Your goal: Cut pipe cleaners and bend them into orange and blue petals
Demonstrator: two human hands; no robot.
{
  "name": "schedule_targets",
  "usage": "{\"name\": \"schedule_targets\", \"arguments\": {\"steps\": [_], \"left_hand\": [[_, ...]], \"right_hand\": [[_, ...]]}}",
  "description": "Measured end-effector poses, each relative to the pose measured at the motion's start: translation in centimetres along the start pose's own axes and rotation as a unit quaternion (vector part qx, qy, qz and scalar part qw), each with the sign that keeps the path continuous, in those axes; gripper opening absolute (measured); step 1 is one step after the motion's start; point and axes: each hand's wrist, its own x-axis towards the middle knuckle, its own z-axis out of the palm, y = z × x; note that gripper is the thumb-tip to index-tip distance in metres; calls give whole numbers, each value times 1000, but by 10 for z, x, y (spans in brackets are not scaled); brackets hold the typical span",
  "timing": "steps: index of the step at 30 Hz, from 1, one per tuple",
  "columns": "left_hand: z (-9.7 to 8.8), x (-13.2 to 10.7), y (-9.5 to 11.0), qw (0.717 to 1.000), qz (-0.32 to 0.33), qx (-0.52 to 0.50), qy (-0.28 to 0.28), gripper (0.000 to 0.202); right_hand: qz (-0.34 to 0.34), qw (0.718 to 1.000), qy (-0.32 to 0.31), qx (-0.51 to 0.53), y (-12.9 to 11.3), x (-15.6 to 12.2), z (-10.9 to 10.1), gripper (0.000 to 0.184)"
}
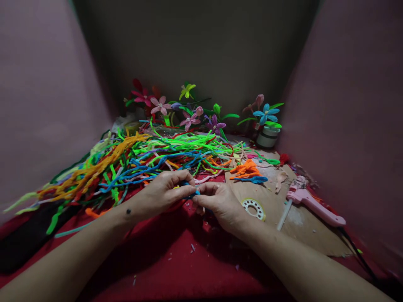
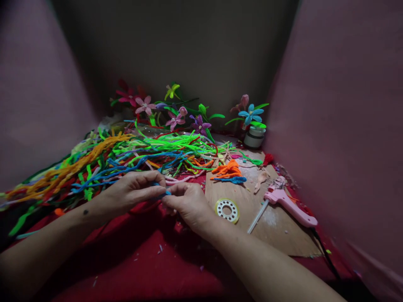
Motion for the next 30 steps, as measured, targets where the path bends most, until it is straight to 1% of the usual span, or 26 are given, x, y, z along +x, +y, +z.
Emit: {"name": "schedule_targets", "arguments": {"steps": [3, 5, 7, 10, 12, 13, 15, 17, 19, 21, 25, 28, 30], "left_hand": [[-2, -1, -1, 999, 14, 32, -7, 21], [-3, -1, 0, 999, 14, 46, -17, 21], [-5, -1, 1, 998, 7, 58, -25, 21], [-6, 0, 3, 998, 2, 47, -32, 21], [-5, 0, 3, 999, -5, 27, -24, 20], [-4, 0, 3, 1000, -13, 14, -18, 18], [-3, 1, 1, 999, -38, -33, -3, 17], [-3, 2, -4, 992, -64, -105, 3, 18], [-3, 2, -9, 982, -80, -171, -6, 21], [-3, 3, -13, 976, -82, -202, -13, 21], [-1, 4, -11, 975, -80, -206, -20, 16], [2, 4, -7, 985, -86, -150, 6, 13], [4, 4, -5, 989, -94, -111, 23, 19]], "right_hand": [[12, 1000, 8, -20, -1, -1, 0, 8], [22, 999, -1, -27, 0, -1, -2, 9], [42, 999, -32, -1, 1, 1, -6, 11], [113, 987, -85, 71, 4, 4, -12, 19], [146, 979, -95, 104, 5, 6, -14, 23], [152, 978, -93, 112, 4, 6, -14, 23], [149, 979, -79, 118, 3, 6, -13, 22], [143, 982, -57, 112, 1, 5, -11, 21], [129, 985, -40, 106, 0, 3, -10, 21], [110, 987, -37, 108, 0, 3, -11, 21], [80, 988, -37, 124, 3, 5, -13, 21], [58, 988, -22, 139, 2, 7, -13, 23], [51, 987, -16, 153, 2, 9, -11, 23]]}}
